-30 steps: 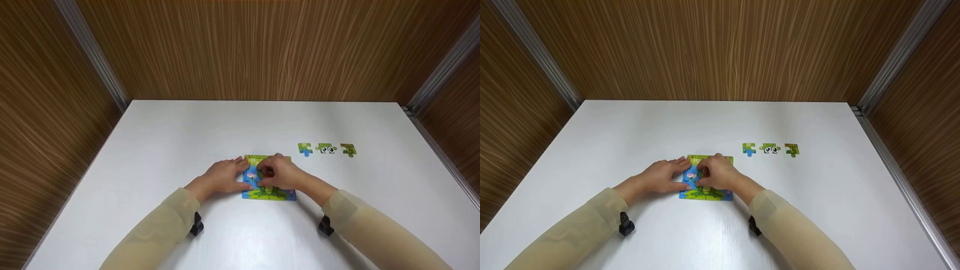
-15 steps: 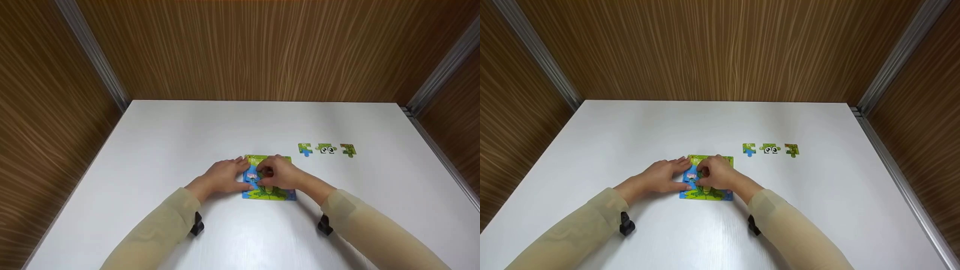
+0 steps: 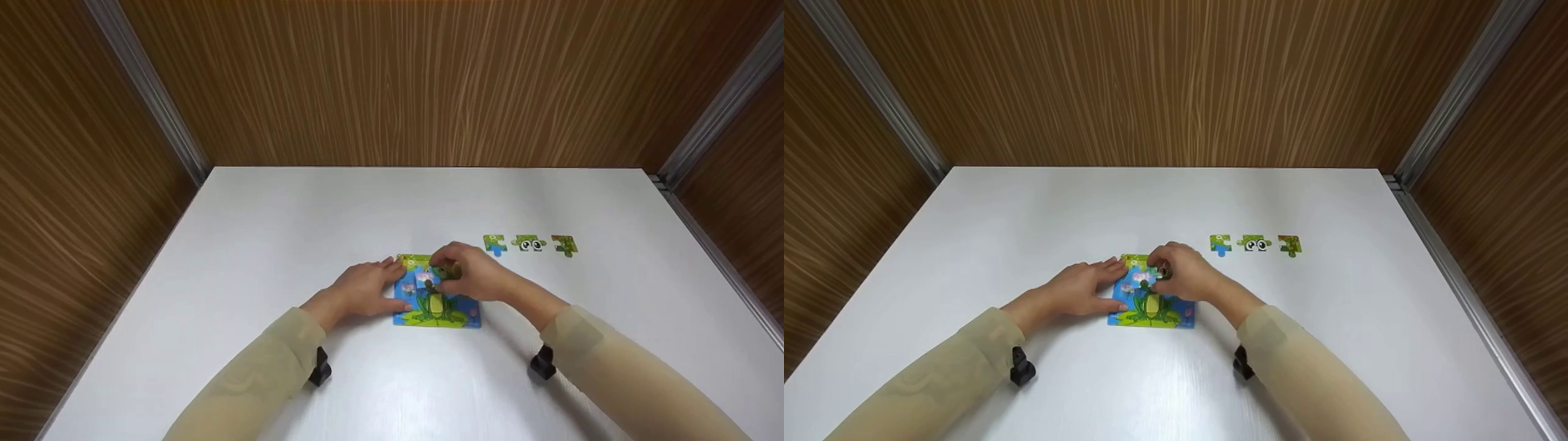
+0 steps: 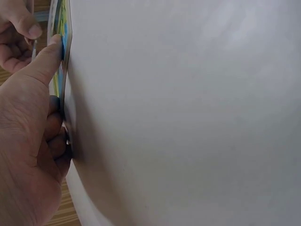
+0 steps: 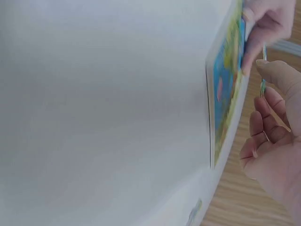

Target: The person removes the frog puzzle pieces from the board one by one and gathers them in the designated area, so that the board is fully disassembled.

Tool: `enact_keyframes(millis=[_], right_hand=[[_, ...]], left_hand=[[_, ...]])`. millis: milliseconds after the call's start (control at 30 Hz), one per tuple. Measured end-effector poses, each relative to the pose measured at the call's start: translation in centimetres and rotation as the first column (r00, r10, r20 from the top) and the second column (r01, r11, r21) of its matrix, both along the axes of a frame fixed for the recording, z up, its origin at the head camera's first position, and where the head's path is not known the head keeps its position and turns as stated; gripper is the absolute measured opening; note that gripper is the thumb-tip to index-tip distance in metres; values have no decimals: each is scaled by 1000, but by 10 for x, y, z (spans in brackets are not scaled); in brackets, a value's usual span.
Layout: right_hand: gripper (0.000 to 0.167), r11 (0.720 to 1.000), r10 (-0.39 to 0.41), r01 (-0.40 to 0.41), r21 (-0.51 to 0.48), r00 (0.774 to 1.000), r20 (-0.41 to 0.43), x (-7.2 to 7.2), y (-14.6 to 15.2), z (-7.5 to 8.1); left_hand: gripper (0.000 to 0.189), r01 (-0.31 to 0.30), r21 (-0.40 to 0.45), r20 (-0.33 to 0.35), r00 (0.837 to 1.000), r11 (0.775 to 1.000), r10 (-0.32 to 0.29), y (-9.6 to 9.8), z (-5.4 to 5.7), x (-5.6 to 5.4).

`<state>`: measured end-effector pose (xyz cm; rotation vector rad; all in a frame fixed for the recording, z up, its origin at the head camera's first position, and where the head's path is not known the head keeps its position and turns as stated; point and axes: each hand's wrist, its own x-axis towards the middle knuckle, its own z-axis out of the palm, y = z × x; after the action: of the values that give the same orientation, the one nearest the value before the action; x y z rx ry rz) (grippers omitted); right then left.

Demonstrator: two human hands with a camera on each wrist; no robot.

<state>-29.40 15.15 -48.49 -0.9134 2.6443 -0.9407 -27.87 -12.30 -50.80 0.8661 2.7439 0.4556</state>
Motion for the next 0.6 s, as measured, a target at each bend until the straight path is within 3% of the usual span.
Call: enact_keyframes(millis=[300,600], right_hand=[[37,995,-86,87,-54,996,17,-4,43,4],[37,987,-150,151,-46,988,32,-8,95,1]], left_hand=[[88,-14,0,-3,1000,1000,14,1,-2,0],[88,-19,-7,7,1000,1000,20,3,-1,1]])
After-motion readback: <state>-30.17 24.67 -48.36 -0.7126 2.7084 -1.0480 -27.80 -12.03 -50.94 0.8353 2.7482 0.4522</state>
